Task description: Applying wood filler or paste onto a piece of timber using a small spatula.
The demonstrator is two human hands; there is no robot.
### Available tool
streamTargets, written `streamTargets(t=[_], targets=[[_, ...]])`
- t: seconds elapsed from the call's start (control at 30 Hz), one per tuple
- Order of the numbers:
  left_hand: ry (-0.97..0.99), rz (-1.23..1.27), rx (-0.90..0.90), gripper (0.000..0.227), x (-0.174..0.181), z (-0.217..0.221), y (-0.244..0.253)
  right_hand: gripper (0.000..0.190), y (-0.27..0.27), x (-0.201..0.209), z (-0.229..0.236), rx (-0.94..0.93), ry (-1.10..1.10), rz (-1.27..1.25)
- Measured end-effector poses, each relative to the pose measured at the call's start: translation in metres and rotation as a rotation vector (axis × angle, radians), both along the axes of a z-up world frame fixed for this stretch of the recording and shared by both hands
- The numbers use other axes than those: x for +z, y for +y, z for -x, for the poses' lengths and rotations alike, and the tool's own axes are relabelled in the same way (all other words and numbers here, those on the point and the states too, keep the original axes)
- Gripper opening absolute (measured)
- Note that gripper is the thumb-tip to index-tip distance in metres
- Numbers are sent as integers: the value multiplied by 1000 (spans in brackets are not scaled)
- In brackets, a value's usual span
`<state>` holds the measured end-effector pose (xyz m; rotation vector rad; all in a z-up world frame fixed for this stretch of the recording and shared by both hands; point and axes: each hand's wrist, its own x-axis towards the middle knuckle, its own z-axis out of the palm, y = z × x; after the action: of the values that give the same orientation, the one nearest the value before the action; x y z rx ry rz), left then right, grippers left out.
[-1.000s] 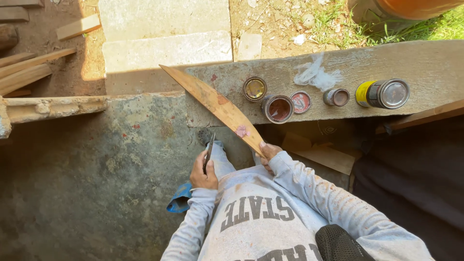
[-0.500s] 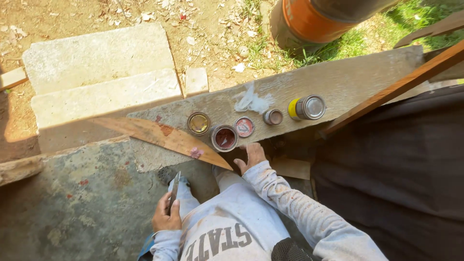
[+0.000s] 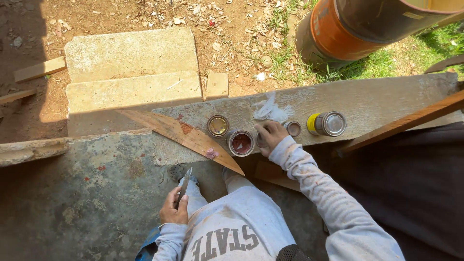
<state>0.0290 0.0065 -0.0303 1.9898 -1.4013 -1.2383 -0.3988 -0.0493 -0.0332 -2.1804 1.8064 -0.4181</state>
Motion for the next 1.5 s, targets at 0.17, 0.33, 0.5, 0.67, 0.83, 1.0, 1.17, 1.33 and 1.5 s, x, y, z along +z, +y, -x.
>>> streamTargets(t=[0.17, 0.33, 0.5, 0.67, 0.83, 1.0, 1.17, 1.33, 1.5], targets=[[-18, -69, 94, 40, -16, -11, 23, 74, 3, 72, -26, -236, -422, 225], [-43, -110, 83, 39, -24, -3, 22, 72, 5, 48, -54, -53, -552, 286], [-92, -19, 49, 40, -17, 0, 13, 80, 5, 44, -57, -18, -413, 202], [-37, -43, 68, 40, -22, -11, 15, 103, -14, 62, -88, -75, -119, 172], [-12, -132, 54, 42, -25, -17, 17, 114, -26, 48, -108, -142, 197, -33], [-90, -86, 74, 45, -48, -32, 30, 109, -32, 53, -108, -126, 228, -362], [-14, -65, 93, 45, -68, -33, 33, 109, -26, 21, -82, -134, 187, -234], [-167, -174, -35, 42, -32, -23, 25, 114, -39, 67, -41, -215, 206, -96], [-75, -197, 55, 44, -52, -29, 26, 72, -27, 75, 61, -649, 245, 329]])
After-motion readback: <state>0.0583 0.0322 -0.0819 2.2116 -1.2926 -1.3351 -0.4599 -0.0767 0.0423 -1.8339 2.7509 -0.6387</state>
